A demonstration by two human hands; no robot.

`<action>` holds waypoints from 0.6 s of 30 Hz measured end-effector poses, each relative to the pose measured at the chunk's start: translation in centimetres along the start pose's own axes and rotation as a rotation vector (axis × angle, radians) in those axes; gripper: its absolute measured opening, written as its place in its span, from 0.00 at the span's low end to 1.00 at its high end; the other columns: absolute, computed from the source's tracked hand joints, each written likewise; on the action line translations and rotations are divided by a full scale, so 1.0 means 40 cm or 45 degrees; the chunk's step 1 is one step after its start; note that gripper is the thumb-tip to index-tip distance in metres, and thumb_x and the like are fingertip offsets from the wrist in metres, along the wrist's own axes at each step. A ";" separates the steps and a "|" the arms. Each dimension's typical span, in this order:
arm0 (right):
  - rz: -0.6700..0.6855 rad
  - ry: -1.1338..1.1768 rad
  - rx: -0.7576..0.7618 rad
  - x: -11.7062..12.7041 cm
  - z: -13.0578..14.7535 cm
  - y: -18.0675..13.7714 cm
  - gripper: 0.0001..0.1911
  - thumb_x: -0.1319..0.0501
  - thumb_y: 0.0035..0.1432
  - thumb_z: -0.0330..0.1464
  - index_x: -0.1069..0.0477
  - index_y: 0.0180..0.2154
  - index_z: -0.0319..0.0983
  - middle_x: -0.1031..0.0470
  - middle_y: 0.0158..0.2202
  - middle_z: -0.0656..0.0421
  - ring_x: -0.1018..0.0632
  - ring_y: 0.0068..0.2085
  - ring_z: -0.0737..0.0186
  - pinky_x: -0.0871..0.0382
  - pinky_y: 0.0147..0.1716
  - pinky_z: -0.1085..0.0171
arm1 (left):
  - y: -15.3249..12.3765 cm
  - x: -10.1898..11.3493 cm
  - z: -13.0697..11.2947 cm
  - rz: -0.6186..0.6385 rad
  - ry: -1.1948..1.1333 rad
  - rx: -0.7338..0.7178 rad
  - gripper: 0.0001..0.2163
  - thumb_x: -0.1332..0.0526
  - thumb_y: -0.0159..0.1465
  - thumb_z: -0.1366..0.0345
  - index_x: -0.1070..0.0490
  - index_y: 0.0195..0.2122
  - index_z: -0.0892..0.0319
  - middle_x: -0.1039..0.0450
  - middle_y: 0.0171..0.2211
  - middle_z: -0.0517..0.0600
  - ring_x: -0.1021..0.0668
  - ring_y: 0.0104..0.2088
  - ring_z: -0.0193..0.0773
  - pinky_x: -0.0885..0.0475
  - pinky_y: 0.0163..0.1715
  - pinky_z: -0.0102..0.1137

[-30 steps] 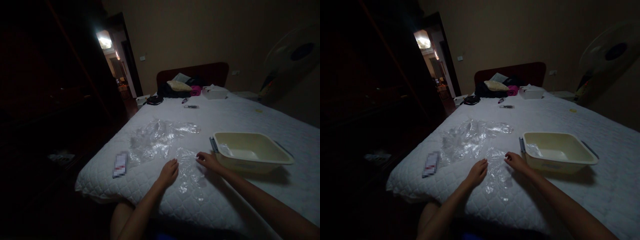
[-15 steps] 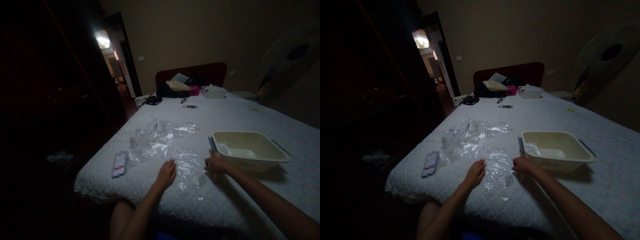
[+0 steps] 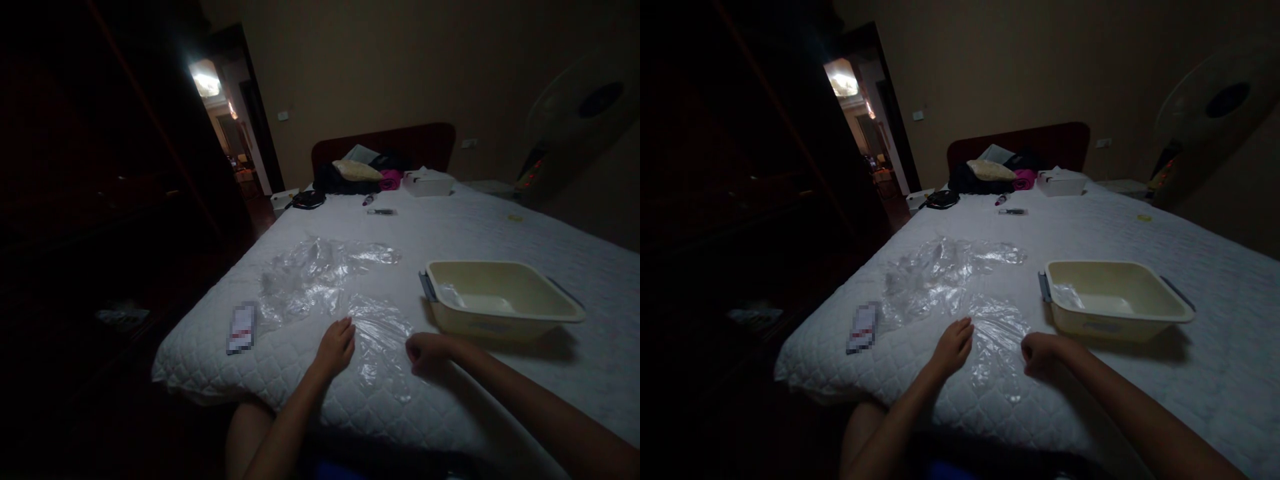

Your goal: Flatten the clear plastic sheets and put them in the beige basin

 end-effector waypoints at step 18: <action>-0.568 -0.286 0.437 0.023 0.249 0.025 0.10 0.47 0.52 0.29 0.30 0.35 0.38 0.27 0.34 0.55 0.28 0.34 0.62 0.39 0.32 0.67 | -0.066 0.035 0.064 -0.275 -0.427 0.295 0.14 0.47 0.49 0.69 0.30 0.37 0.59 0.31 0.42 0.54 0.31 0.46 0.45 0.35 0.46 0.41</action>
Point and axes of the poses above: each hand's wrist, its own y-axis towards the middle knuckle, its own x-axis out of the back of the hand, z = x × y, the point moved 2 cm from there along y, towards the middle knuckle
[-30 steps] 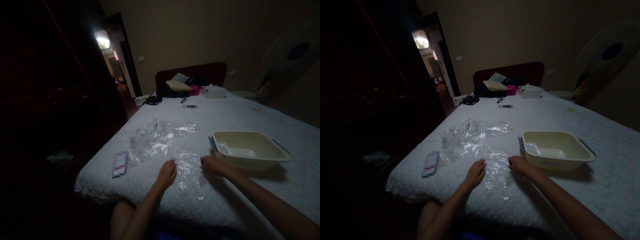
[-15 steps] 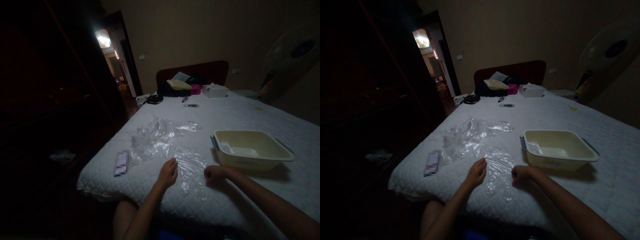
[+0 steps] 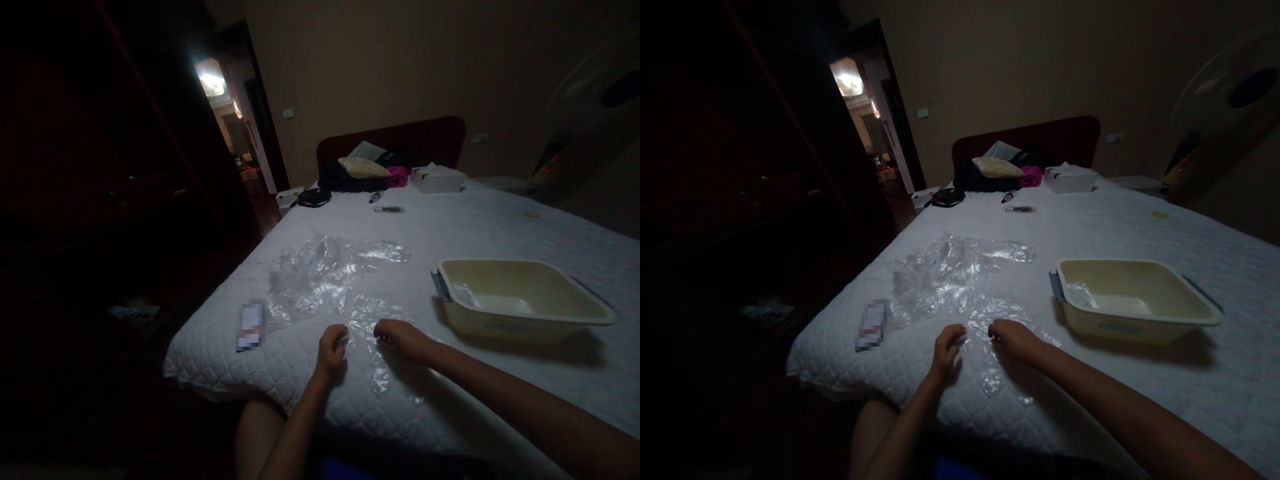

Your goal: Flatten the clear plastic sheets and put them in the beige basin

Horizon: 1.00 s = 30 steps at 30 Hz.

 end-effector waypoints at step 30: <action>0.025 -0.020 0.274 -0.114 0.084 -0.007 0.09 0.46 0.54 0.32 0.32 0.37 0.38 0.29 0.36 0.56 0.30 0.37 0.61 0.39 0.37 0.64 | -0.013 -0.023 0.010 0.057 0.351 -0.399 0.20 0.47 0.52 0.80 0.30 0.43 0.56 0.28 0.43 0.49 0.31 0.48 0.41 0.36 0.48 0.43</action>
Point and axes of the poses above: each hand's wrist, its own y-axis towards the middle knuckle, its own x-axis out of the back of the hand, z = x × y, the point moved 2 cm from there along y, towards the middle knuckle
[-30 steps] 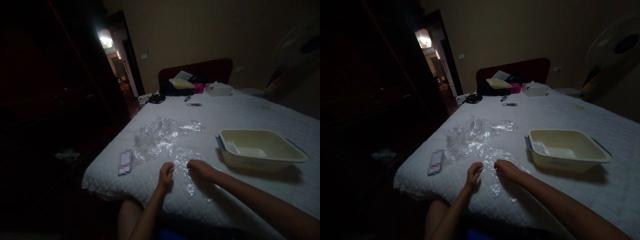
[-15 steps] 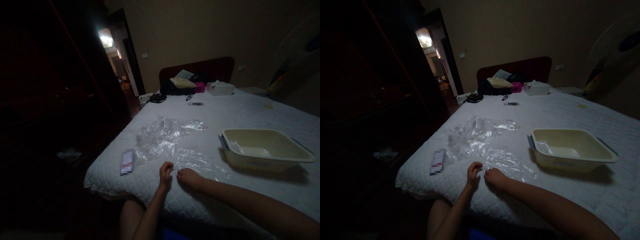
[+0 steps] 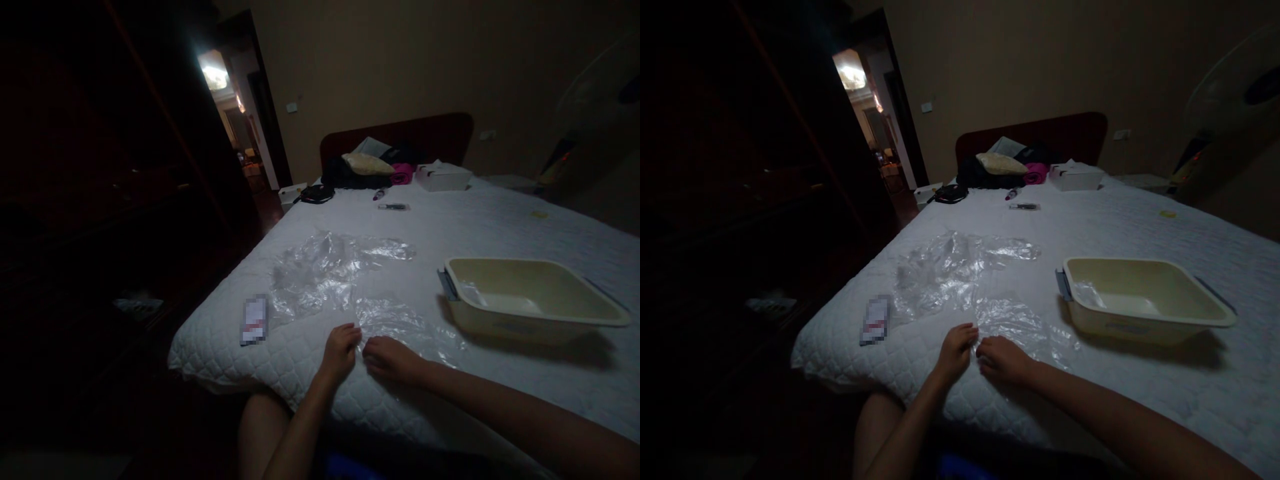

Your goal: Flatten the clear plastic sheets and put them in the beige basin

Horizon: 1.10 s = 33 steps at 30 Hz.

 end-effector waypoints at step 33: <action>-0.202 0.017 -0.090 0.045 0.026 0.015 0.08 0.49 0.55 0.27 0.32 0.34 0.37 0.29 0.36 0.54 0.30 0.36 0.62 0.37 0.36 0.65 | 0.008 0.004 -0.004 -0.033 0.043 -0.026 0.20 0.47 0.54 0.79 0.34 0.47 0.58 0.31 0.45 0.52 0.32 0.49 0.40 0.35 0.49 0.43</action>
Point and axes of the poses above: each hand's wrist, its own y-axis towards the middle knuckle, its own x-axis out of the back of the hand, z = x × y, the point moved 2 cm from there along y, towards the middle knuckle
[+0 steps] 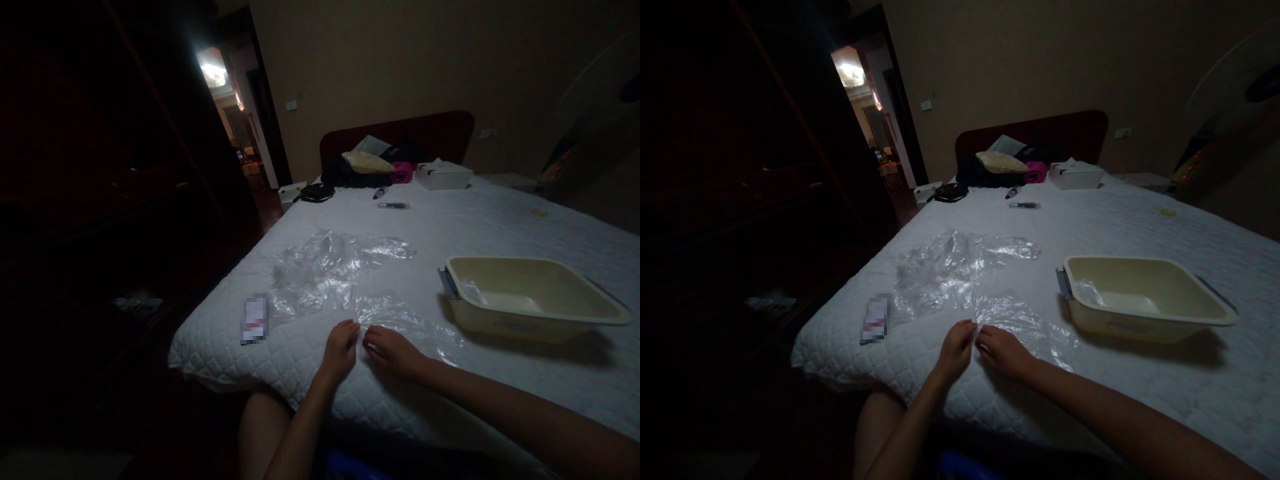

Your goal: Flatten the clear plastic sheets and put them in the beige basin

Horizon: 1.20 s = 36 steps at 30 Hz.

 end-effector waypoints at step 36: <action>-0.160 0.571 -0.397 -0.005 -0.147 0.052 0.10 0.47 0.53 0.34 0.32 0.35 0.37 0.26 0.29 0.57 0.26 0.31 0.62 0.34 0.33 0.64 | 0.035 0.011 -0.028 0.041 0.047 0.287 0.04 0.46 0.59 0.69 0.32 0.32 0.60 0.35 0.41 0.51 0.32 0.44 0.38 0.35 0.45 0.37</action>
Point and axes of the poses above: each hand's wrist, its own y-axis towards the middle knuckle, its own x-axis out of the back of the hand, z = x × y, the point moved 2 cm from there along y, towards the middle knuckle
